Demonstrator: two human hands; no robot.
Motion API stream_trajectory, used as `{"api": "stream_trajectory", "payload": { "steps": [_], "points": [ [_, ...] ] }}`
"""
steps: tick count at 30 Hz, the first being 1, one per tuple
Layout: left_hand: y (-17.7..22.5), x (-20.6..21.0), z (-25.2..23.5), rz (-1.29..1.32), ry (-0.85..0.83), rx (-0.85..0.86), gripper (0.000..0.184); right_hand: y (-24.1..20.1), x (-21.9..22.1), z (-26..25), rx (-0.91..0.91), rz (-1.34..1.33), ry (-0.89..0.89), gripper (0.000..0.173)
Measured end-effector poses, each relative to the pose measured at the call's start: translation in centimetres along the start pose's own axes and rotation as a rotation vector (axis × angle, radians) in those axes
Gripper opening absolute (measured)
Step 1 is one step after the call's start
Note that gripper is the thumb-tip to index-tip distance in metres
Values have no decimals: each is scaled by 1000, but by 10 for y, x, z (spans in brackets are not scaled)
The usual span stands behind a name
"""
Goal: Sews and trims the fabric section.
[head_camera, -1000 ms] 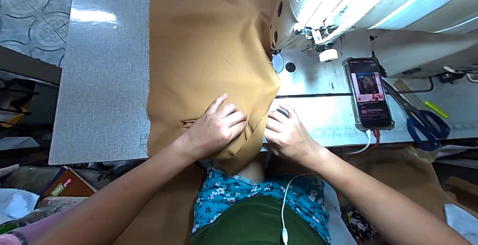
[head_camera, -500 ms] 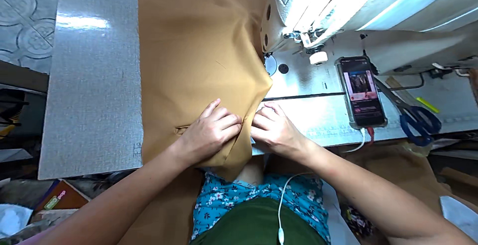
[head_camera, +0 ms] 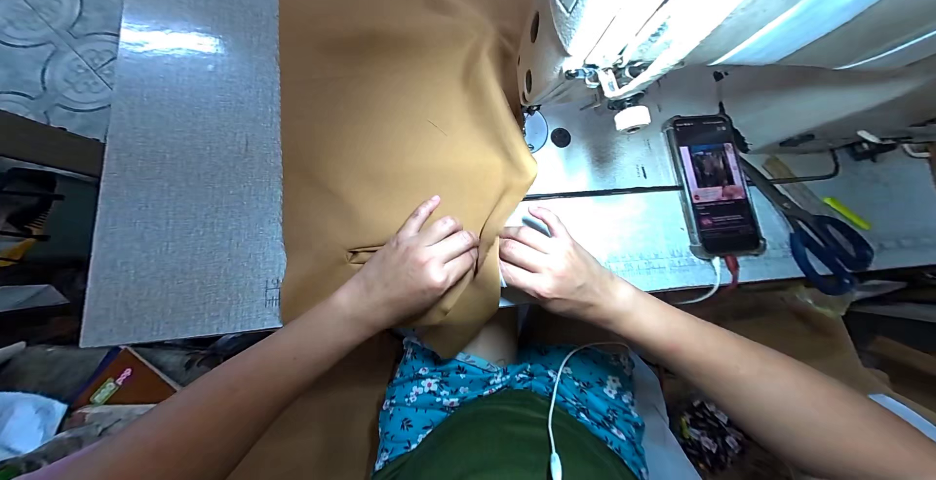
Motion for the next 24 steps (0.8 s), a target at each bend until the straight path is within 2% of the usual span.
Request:
{"api": "stream_trajectory", "payload": {
  "steps": [6, 9, 12, 18, 24],
  "points": [
    [-6, 7, 8, 94, 52, -59, 19, 0, -4, 1, -9, 20, -28, 23],
    [4, -2, 1, -40, 33, 11, 31, -2, -6, -1, -1, 36, -38, 23],
    [9, -6, -10, -65, -22, 110, 38, -1, -6, -1, 8, 7, -25, 25],
    [3, -5, -13, -51, 12, 111, 22, 3, -2, 8, 43, 22, -20, 26],
    [7, -7, -4, -87, -47, 126, 24, 8, 0, 10, 72, -26, -33, 29]
  ]
}}
Point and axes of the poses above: each hand's wrist, its own z-axis away from the middle knuckle, its own x-axis out of the palm, y = z × x, the point moved 2 cm from there along -z, towards the middle knuckle, and after that the axes turned 1 degree about x, right-handed, at the moved point
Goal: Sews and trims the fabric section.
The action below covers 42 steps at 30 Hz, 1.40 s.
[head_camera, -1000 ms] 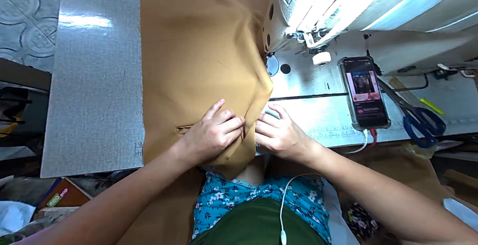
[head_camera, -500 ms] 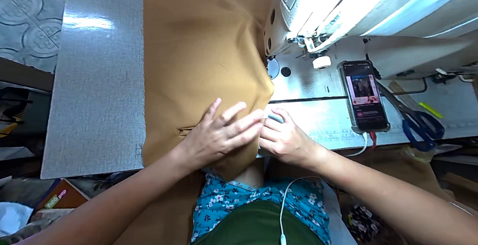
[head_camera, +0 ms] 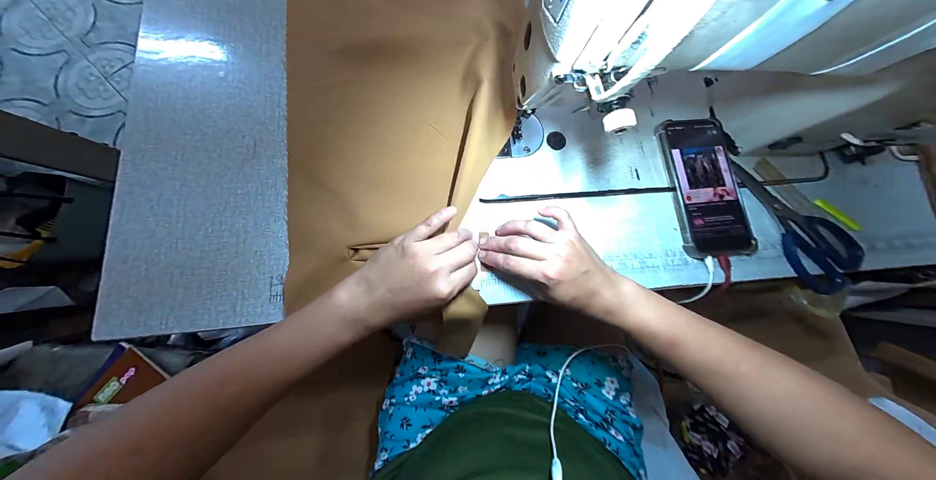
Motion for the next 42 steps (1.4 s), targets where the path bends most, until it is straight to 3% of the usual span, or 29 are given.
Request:
{"api": "stream_trajectory", "payload": {
  "steps": [3, 5, 8, 10, 12, 15, 20, 27, 35, 42],
  "points": [
    [2, -6, 5, 64, -92, -52, 25, 0, -1, 0, 10, 0, -1, 30],
    [2, -12, 6, 153, -169, -125, 46, -2, 0, 0, 18, 0, 0, 29],
    [2, -21, 0, 317, -233, -290, 56, -5, 0, 0, 41, 6, 6, 28],
    [2, -19, -7, 359, -174, -399, 53, -8, 0, 0, 53, 20, 14, 28],
    [5, -10, -13, 288, -102, -474, 36, -11, 0, -2, 60, 52, 10, 28],
    [15, 3, -13, 112, -33, -484, 7, -14, 1, -3, 70, 72, 9, 28],
    [27, 11, -6, -14, 44, -491, 14, -20, -7, 1, 110, 68, 20, 27],
    [23, 21, 6, 123, 175, -534, 16, -16, -5, 8, 113, 128, -1, 27],
    [31, 18, 2, -55, 120, -495, 19, -5, -1, -3, 73, -42, -39, 29],
    [32, 23, 6, -58, 163, -525, 18, 2, -3, -2, 33, 4, -32, 39]
  ]
}}
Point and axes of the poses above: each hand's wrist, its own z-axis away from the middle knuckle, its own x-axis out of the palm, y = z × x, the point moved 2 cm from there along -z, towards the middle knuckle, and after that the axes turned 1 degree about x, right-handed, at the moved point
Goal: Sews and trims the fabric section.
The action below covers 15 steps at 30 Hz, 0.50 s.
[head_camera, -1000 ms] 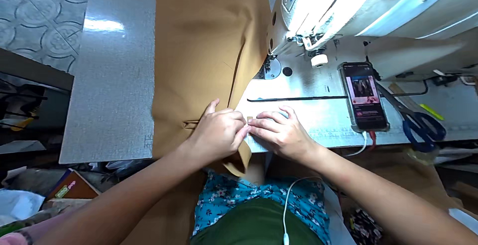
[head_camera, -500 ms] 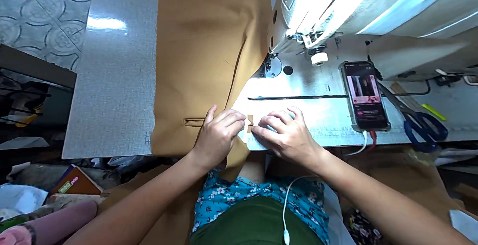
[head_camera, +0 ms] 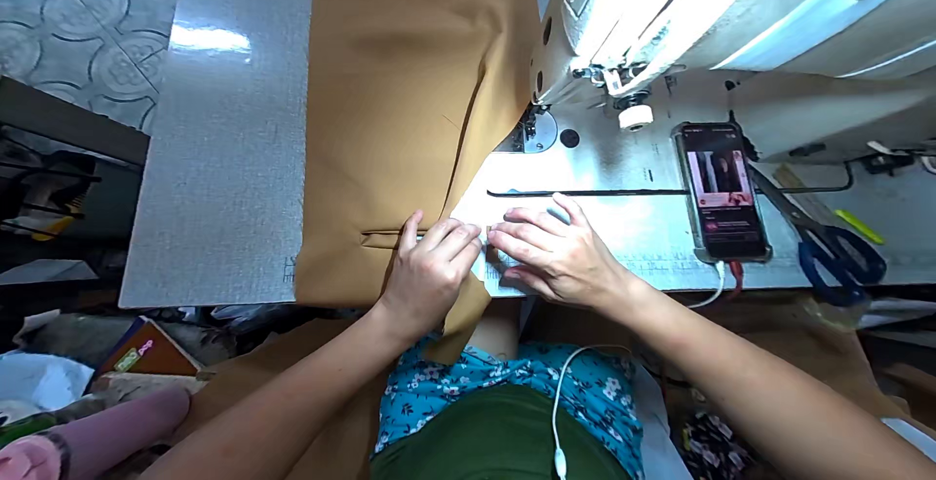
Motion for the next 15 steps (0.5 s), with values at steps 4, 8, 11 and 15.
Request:
{"api": "stream_trajectory", "payload": {
  "steps": [4, 8, 11, 15],
  "points": [
    [0, -1, 0, -15, -3, -25, 18, -3, 2, 1, 3, 53, -13, 36],
    [1, -3, 0, 8, -31, -44, 19, -13, 3, 5, 7, 144, 78, 27],
    [0, 1, -5, 38, -24, -74, 20, -15, 1, 4, -5, 128, 68, 29],
    [-4, 16, -36, 104, -41, -111, 17, 14, -4, -5, 18, 99, 52, 25]
  ]
}}
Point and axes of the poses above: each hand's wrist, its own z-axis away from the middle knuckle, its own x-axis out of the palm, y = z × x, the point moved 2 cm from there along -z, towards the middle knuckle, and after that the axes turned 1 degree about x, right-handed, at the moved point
